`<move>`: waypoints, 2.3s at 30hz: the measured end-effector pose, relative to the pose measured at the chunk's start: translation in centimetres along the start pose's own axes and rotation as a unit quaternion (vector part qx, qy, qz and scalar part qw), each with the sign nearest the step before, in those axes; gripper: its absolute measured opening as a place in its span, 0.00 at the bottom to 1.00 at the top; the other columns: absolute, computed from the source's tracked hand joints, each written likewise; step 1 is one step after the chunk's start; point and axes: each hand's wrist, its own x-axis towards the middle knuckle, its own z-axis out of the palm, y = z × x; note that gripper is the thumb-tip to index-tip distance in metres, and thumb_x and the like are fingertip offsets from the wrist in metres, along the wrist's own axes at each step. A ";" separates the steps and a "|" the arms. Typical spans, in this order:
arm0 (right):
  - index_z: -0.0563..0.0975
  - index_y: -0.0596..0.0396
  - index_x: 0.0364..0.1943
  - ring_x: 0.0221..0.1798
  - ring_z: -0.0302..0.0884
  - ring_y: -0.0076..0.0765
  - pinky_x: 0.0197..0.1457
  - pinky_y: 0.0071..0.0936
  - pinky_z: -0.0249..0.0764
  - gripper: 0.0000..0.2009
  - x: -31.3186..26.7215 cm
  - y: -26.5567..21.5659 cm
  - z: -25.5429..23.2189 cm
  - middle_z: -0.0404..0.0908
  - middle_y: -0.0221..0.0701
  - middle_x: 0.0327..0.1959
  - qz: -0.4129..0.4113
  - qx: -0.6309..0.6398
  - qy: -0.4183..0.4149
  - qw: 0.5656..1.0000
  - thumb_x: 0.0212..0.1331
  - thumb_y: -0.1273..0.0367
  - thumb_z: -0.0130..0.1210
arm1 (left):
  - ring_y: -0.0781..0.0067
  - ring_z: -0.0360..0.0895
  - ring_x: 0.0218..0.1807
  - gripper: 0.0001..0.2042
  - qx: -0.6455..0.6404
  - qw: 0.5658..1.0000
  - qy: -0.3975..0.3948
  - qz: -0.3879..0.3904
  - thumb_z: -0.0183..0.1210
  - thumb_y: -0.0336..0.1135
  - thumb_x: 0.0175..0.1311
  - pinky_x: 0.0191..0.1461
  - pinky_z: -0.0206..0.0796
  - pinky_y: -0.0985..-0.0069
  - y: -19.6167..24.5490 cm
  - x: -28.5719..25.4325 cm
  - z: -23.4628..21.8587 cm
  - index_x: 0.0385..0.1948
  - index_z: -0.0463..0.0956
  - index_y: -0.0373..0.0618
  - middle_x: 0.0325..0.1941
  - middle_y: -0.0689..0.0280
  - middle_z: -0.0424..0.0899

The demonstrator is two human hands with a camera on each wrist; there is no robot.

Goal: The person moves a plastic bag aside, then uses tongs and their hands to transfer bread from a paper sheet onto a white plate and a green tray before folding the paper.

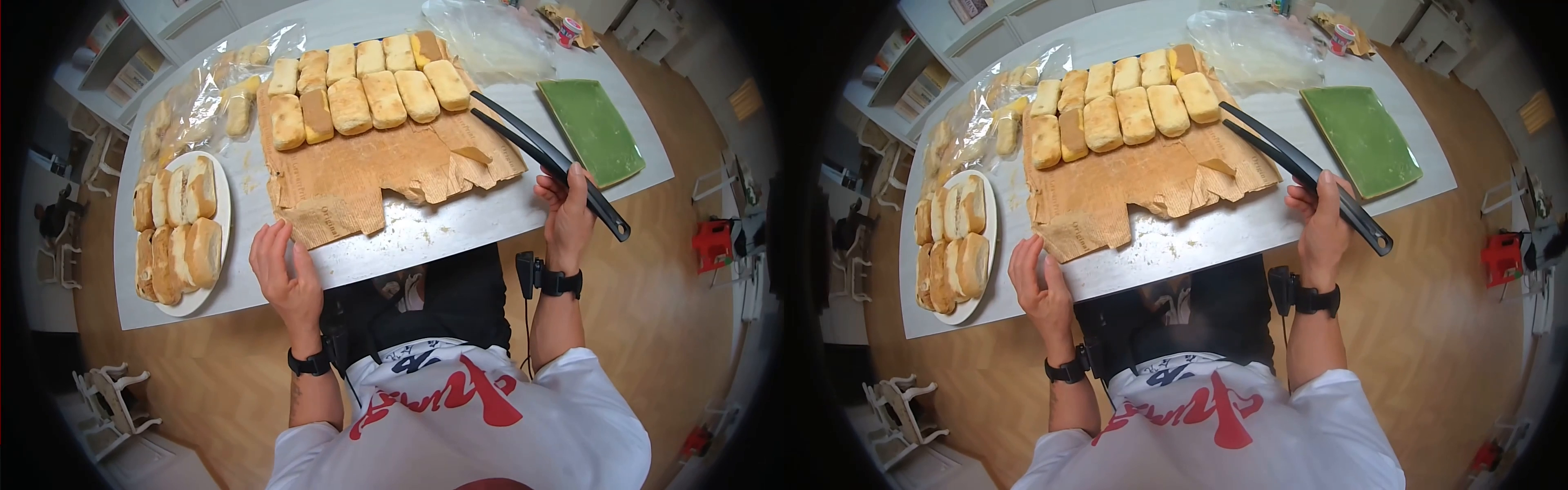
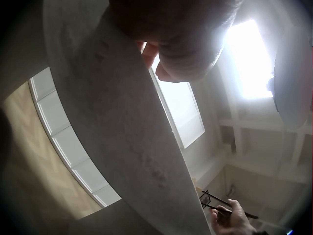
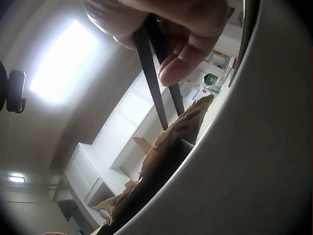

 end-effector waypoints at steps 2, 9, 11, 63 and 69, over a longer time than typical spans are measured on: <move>0.72 0.63 0.45 0.32 0.83 0.31 0.35 0.24 0.81 0.16 0.3 0.2 0.4 0.82 0.42 0.35 -0.006 -0.007 -0.007 1.000 0.68 0.60 0.53 | 0.50 0.70 0.62 0.14 0.000 1.000 0.001 0.002 0.56 0.21 0.59 0.66 0.61 0.59 0.0 0.1 0.0 0.48 0.77 0.38 0.53 0.57 0.79; 0.72 0.63 0.45 0.31 0.82 0.31 0.35 0.24 0.82 0.16 1.2 1.2 1.3 0.82 0.42 0.35 0.022 0.025 -0.023 0.999 0.68 0.61 0.53 | 0.50 0.71 0.61 0.12 0.002 1.000 -0.003 -0.009 0.56 0.21 0.60 0.65 0.61 0.60 0.2 0.1 -0.1 0.46 0.78 0.38 0.53 0.57 0.80; 0.72 0.62 0.45 0.31 0.82 0.31 0.35 0.24 0.82 0.16 1.4 1.4 1.4 0.83 0.42 0.36 0.028 0.031 -0.021 0.999 0.68 0.61 0.53 | 0.53 0.71 0.62 0.12 0.006 1.000 -0.007 -0.007 0.55 0.21 0.61 0.66 0.61 0.62 0.2 0.1 -0.2 0.46 0.78 0.38 0.54 0.58 0.80; 0.75 0.62 0.46 0.35 0.85 0.32 0.38 0.26 0.83 0.12 10.4 -3.2 -9.2 0.84 0.43 0.37 -0.011 0.119 0.004 0.993 0.67 0.66 0.52 | 0.57 0.73 0.59 0.08 0.024 0.999 -0.027 -0.005 0.53 0.22 0.66 0.63 0.64 0.65 0.3 -0.3 0.7 0.42 0.78 0.36 0.51 0.58 0.80; 0.76 0.62 0.44 0.36 0.85 0.31 0.39 0.25 0.83 0.12 13.2 -4.2 -13.9 0.85 0.43 0.37 -0.041 0.076 0.011 0.996 0.66 0.66 0.54 | 0.58 0.73 0.58 0.08 0.022 0.999 -0.028 -0.003 0.52 0.23 0.68 0.63 0.64 0.65 0.1 -0.3 1.0 0.43 0.78 0.35 0.51 0.57 0.80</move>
